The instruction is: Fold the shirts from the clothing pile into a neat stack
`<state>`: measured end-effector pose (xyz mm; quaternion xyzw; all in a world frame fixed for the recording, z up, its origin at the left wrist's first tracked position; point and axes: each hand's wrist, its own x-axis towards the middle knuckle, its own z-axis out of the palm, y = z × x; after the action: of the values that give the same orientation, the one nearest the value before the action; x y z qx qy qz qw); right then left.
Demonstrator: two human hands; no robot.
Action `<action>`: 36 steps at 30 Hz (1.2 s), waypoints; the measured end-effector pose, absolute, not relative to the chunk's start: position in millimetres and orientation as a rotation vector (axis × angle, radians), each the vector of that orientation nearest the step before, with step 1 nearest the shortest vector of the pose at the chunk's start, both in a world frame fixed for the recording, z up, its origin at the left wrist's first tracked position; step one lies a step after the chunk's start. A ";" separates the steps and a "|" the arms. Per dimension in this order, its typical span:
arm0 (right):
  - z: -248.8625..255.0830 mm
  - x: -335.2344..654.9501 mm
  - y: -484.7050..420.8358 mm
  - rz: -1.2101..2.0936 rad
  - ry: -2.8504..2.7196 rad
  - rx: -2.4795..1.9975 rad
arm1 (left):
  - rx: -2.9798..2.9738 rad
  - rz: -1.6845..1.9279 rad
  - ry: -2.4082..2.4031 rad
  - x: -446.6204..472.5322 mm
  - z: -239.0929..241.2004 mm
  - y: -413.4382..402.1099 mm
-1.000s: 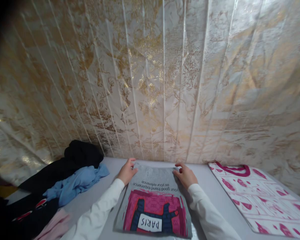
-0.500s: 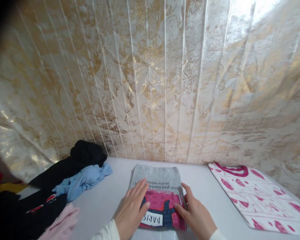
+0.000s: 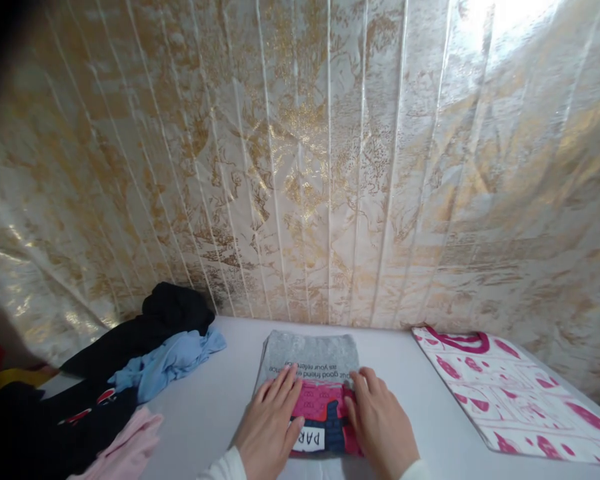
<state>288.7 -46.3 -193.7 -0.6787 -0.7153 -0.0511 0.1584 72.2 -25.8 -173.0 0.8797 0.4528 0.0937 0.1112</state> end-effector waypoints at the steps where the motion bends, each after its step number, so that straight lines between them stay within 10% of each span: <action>1: -195.0 282.7 -44.2 -0.209 -2.088 -1.847 | 2.607 0.312 1.283 77.4 -171.8 -24.1; 36: -209.0 279.2 21.1 0.278 -2.004 -1.920 | 2.170 0.331 2.051 42.3 -172.2 73.5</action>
<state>279.2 21.1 -209.0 -0.6778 -0.7073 0.0980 0.1751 42.3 73.5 -172.2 0.7206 0.6812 0.1098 0.0689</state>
